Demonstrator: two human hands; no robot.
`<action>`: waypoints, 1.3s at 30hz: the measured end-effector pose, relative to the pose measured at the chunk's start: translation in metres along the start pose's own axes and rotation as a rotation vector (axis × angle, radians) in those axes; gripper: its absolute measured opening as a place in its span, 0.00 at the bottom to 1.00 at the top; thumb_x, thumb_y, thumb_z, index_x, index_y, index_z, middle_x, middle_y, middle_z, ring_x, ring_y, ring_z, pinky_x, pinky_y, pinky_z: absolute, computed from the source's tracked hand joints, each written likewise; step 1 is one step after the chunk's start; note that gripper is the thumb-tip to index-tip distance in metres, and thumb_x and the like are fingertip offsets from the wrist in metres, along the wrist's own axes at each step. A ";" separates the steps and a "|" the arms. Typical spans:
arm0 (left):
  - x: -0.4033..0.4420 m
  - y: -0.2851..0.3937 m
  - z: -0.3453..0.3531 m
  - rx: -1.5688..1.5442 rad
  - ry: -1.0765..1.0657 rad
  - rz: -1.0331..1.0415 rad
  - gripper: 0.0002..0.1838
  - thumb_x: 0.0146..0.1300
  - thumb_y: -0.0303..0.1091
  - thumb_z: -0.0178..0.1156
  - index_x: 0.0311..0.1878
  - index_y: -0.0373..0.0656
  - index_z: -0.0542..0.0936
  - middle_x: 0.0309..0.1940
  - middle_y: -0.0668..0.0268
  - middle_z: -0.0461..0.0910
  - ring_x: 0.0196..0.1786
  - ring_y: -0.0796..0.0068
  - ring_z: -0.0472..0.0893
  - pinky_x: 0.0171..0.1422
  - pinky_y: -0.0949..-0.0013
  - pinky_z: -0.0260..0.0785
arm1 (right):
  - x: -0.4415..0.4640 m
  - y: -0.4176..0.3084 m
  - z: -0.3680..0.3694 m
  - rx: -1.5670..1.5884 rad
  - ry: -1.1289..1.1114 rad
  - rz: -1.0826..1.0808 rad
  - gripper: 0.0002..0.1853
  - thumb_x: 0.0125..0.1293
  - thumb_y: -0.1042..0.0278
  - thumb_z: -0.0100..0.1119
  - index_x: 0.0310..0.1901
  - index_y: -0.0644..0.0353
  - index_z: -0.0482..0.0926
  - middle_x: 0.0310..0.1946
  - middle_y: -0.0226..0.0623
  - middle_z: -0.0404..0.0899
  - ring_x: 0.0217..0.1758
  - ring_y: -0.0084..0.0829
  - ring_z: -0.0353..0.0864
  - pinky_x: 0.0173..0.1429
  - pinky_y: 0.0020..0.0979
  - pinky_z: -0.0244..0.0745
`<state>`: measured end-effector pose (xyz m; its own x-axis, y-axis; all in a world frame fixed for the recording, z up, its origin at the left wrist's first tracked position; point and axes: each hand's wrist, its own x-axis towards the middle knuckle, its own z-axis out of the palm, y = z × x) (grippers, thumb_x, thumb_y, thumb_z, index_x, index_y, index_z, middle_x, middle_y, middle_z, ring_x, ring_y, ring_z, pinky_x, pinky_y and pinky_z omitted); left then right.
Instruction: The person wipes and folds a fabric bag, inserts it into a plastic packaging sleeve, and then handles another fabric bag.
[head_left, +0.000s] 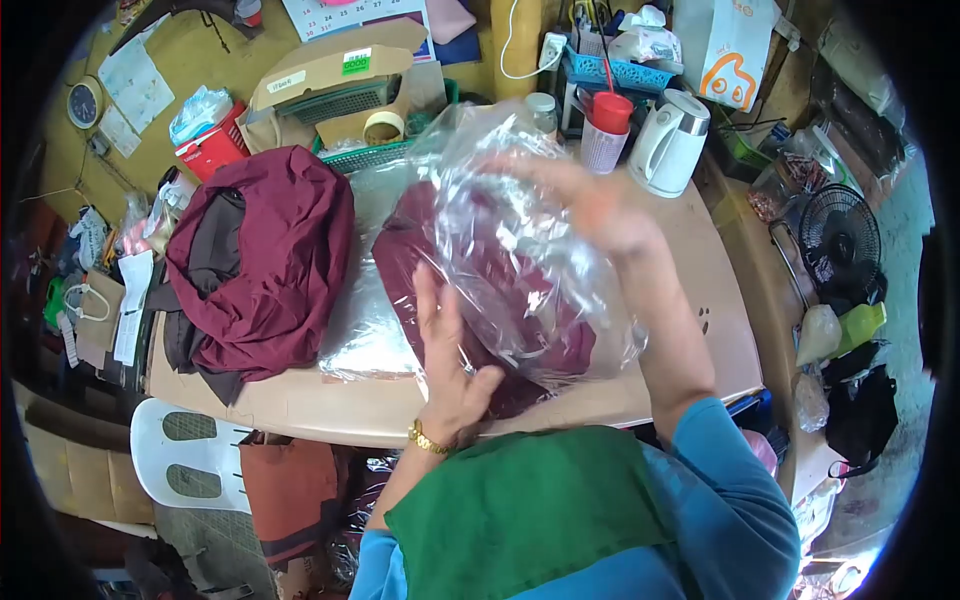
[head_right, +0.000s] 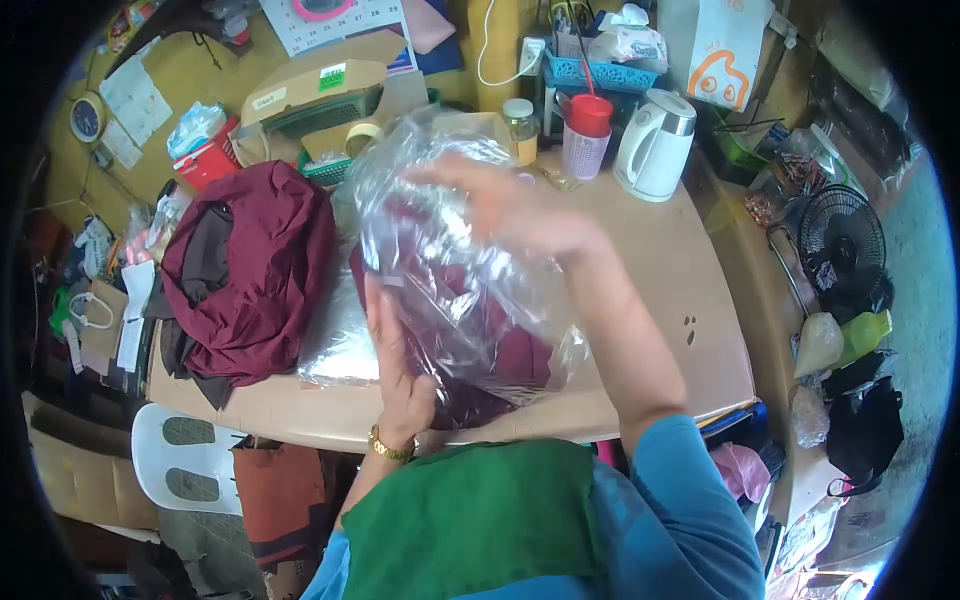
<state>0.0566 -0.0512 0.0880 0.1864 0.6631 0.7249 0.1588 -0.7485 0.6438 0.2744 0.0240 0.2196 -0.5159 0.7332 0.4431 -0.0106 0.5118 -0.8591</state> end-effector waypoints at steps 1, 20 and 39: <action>0.004 -0.006 0.001 0.111 -0.119 0.013 0.38 0.64 0.40 0.62 0.75 0.36 0.64 0.80 0.42 0.47 0.83 0.44 0.44 0.83 0.47 0.35 | -0.006 -0.007 0.024 -0.217 0.047 -0.057 0.31 0.66 0.52 0.61 0.61 0.70 0.77 0.58 0.45 0.80 0.59 0.36 0.80 0.61 0.36 0.75; -0.049 -0.112 0.070 -1.218 0.293 -0.972 0.37 0.76 0.56 0.51 0.79 0.49 0.55 0.74 0.57 0.61 0.75 0.61 0.64 0.79 0.57 0.52 | 0.040 -0.013 -0.024 -0.418 0.240 0.135 0.13 0.65 0.62 0.64 0.44 0.63 0.85 0.35 0.42 0.85 0.37 0.34 0.85 0.43 0.36 0.79; 0.018 -0.009 -0.128 0.840 -0.194 -0.197 0.38 0.52 0.26 0.72 0.70 0.42 0.71 0.57 0.54 0.80 0.57 0.53 0.79 0.62 0.57 0.70 | -0.183 0.132 0.000 -0.392 0.552 0.678 0.14 0.67 0.60 0.66 0.43 0.65 0.86 0.41 0.42 0.85 0.42 0.34 0.83 0.48 0.38 0.77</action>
<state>-0.0654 -0.0322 0.1269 0.2296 0.8252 0.5161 0.8510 -0.4276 0.3050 0.3678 -0.0427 0.0253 0.1708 0.9849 0.0268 0.4808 -0.0596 -0.8748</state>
